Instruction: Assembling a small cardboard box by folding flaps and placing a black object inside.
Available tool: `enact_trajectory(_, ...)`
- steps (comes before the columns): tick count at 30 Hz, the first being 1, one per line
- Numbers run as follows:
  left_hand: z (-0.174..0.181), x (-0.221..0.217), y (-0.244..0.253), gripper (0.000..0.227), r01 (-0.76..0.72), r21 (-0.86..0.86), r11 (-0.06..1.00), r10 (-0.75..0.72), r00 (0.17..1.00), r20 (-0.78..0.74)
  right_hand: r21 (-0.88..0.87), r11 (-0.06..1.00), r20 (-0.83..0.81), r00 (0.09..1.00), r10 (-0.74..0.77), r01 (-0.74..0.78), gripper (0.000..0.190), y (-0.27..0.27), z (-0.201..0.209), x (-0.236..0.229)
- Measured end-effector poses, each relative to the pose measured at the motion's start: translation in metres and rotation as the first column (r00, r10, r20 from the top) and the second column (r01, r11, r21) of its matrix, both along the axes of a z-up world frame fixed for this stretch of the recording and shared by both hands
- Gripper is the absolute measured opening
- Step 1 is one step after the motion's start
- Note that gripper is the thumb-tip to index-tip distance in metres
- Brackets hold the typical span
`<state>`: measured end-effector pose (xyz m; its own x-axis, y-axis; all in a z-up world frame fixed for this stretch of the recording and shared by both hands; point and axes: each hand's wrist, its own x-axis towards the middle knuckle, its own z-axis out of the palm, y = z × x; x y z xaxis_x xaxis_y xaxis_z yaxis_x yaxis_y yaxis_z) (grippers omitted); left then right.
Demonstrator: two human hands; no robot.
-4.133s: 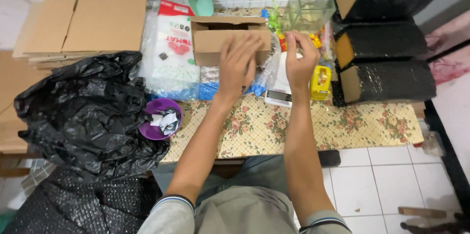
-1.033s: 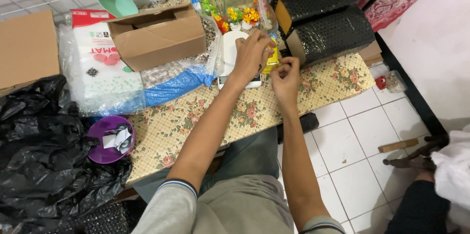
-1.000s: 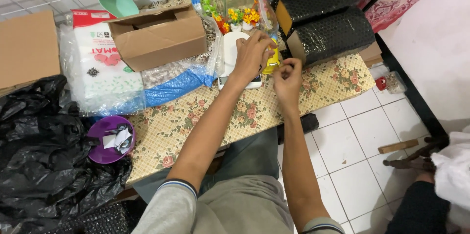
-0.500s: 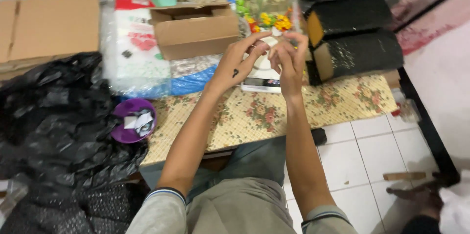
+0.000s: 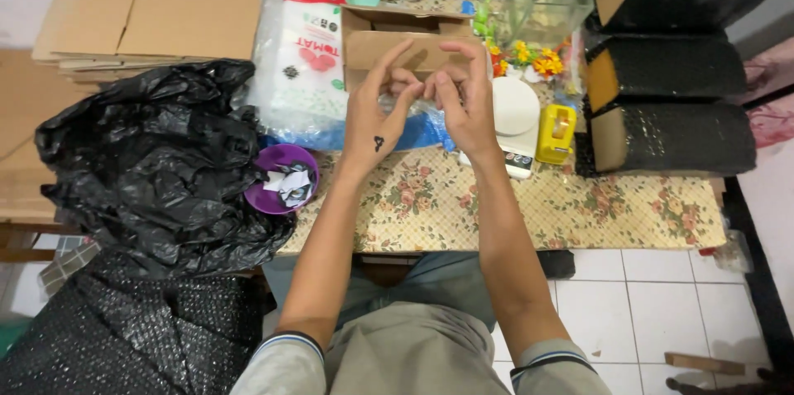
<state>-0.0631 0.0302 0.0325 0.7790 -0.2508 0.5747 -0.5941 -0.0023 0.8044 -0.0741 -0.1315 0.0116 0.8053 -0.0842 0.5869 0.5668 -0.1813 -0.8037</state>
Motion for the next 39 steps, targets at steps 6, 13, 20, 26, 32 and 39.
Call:
enact_trajectory(6,-0.014,-0.003,-0.003,0.049,-0.196,-0.184,0.963,0.186,0.98,-0.074,-0.074,0.954,0.014,0.957,-0.289,0.289,0.026,0.003,0.003,0.005)
enact_trajectory(13,-0.023,0.005,-0.004,0.055,-0.134,-0.311,0.941,0.073,0.977,-0.199,0.004,0.999,-0.162,0.986,-0.045,0.046,0.023,0.021,0.012,0.001)
enact_trajectory(20,-0.01,-0.004,-0.007,0.057,-0.19,-0.122,0.974,0.177,0.979,-0.104,0.06,0.99,-0.186,0.975,-0.118,0.131,0.007,0.014,0.005,0.019)
enact_trajectory(26,-0.019,0.028,-0.005,0.049,-0.516,0.092,0.852,0.49,0.846,0.21,-0.175,0.883,0.124,0.9,-0.418,0.435,0.003,0.002,0.019,0.018)
enact_trajectory(32,-0.005,0.07,-0.005,0.046,-0.547,0.264,0.794,0.527,0.837,0.149,-0.157,0.795,0.193,0.808,-0.556,0.585,0.033,0.0,-0.001,0.017)
enact_trajectory(39,-0.029,0.109,-0.006,0.041,-0.368,0.134,0.92,0.386,0.912,-0.141,0.133,0.942,-0.105,0.949,-0.296,0.309,0.058,-0.015,-0.037,0.032)
